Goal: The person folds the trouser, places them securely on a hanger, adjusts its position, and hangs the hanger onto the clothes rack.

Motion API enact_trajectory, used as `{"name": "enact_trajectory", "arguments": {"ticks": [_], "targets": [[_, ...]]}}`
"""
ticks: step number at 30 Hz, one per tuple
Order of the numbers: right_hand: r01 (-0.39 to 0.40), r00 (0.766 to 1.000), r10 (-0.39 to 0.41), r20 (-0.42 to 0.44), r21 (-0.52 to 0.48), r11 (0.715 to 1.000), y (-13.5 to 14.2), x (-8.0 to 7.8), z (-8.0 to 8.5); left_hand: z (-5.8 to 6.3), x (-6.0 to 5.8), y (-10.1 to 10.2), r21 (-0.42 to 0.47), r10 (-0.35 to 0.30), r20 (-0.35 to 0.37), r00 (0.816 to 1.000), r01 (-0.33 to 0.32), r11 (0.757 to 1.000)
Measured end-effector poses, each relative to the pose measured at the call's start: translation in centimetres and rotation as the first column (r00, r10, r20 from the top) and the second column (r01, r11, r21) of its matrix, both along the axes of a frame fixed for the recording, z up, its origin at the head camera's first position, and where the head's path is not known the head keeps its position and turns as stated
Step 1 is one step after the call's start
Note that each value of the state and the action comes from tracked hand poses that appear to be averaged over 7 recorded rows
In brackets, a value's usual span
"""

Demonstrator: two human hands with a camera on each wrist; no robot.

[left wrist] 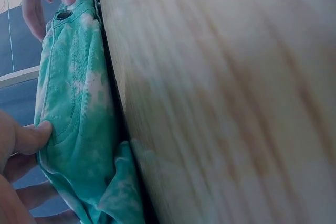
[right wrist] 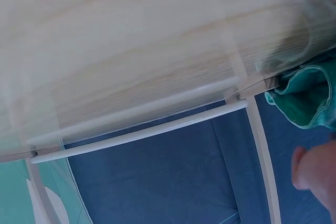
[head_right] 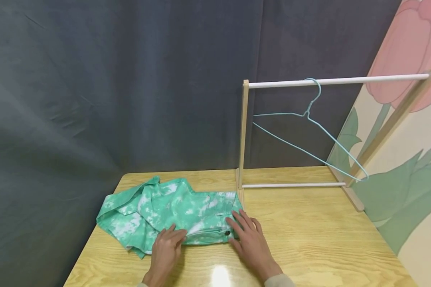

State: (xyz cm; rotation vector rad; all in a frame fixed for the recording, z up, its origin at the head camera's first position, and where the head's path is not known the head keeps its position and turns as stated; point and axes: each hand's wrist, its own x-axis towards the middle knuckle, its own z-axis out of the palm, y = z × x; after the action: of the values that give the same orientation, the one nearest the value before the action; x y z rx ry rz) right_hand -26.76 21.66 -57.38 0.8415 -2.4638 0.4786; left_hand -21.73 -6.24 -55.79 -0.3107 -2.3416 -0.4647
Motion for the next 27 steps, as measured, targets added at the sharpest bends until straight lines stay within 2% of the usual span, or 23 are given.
{"name": "enact_trajectory", "arguments": {"ticks": [5,10,15,20,23,27], "targets": [[-0.08,0.991,0.077,-0.109,-0.024,0.996,-0.7,-0.7,0.4,0.1,-0.1,0.0,-0.013,0.009,-0.004,1.0,-0.009,1.0],[-0.149,0.976,0.143,-0.162,-0.027,0.988,-1.2,-1.0,0.4,0.3,-0.1,0.1,-0.021,0.01,0.055,0.998,-0.009,1.0],[-0.158,0.98,0.154,-0.125,-0.03,0.987,-1.6,-1.0,0.2,0.5,0.0,0.0,-0.03,0.012,0.129,0.992,-0.008,1.0],[-0.16,0.983,0.16,-0.088,0.005,0.987,-2.2,-0.9,0.0,0.3,0.2,-0.2,-0.041,0.002,0.138,0.99,0.004,0.999],[-0.155,0.98,0.155,-0.128,0.008,0.988,-2.5,-0.9,0.1,0.3,0.2,-0.4,-0.052,-0.008,0.141,0.99,0.015,0.999],[-0.155,0.965,0.152,-0.212,-0.001,0.988,-2.7,-1.1,0.4,0.3,0.1,-0.7,-0.072,-0.03,0.11,0.994,0.038,0.997]]}}
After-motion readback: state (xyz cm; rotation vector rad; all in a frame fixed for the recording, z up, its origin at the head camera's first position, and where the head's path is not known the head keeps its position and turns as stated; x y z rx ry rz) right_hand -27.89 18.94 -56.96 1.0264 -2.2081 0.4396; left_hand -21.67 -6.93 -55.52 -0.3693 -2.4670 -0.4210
